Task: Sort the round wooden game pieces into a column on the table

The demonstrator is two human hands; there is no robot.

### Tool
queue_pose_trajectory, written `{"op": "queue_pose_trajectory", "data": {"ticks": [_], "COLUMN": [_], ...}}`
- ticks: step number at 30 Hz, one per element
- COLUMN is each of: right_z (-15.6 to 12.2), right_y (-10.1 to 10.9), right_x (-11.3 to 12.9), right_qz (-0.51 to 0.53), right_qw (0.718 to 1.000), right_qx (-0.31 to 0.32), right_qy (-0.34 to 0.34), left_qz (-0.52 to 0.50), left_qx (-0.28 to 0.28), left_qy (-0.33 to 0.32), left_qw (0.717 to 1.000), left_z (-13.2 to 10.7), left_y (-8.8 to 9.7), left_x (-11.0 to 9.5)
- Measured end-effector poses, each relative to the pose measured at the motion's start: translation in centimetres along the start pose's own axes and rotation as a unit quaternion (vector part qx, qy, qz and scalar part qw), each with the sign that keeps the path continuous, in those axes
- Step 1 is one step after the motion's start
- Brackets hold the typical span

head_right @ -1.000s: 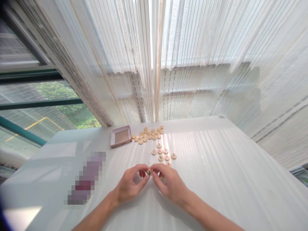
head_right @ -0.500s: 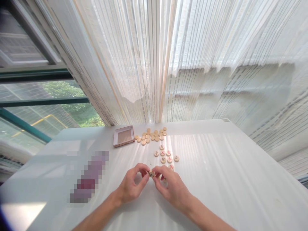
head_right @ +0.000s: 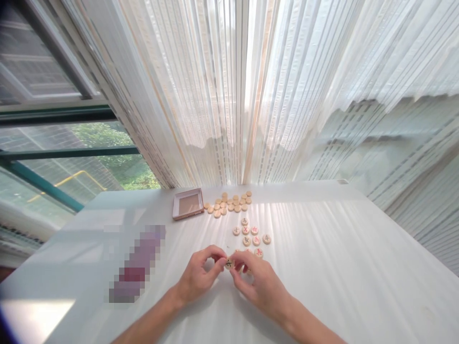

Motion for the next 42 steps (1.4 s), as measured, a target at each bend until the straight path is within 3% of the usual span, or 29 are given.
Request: {"op": "queue_pose_trajectory", "data": {"ticks": [7,13,20,25,36,42], "right_z": [0.0,0.0,-0.1,-0.2,0.0,-0.1], "right_y": [0.1,0.1,-0.3,-0.6,0.3,0.1], "right_x": [-0.4,-0.2,-0.1,-0.1,-0.9,-0.2], "right_qz": [0.002,0.003,-0.002,-0.008,0.006,0.011], "right_qw": [1.0,1.0,1.0,1.0,0.999,1.0], "right_qx": [-0.018,-0.012,-0.012,-0.001,-0.035,-0.028], "right_qy": [-0.007,-0.014,-0.002,-0.003,-0.034,0.0], "left_qz": [-0.005,-0.022,-0.009,-0.003,-0.041,-0.05], "left_qx": [0.019,0.0,0.02,0.005,0.03,0.03], "left_qy": [-0.039,0.013,0.01,0.046,-0.005,-0.004], "left_qw": [0.999,1.0,1.0,0.999,0.999,0.998], "left_z": [-0.1,0.0,0.2,0.1,-0.2,-0.1], "left_y": [-0.3,0.1,-0.1,0.0,-0.7,-0.6], "left_x": [-0.7,0.2,0.1,1.0,-0.1,0.0]}}
Point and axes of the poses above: each hand's wrist, its own z-axis towards the middle knuckle, its own y-axis out of the back of the hand, x = y × z, the point moved 9 cm from there along z, towards the middle knuckle, and after that the axes turned 6 degrees about x, right-handed, at the moved point
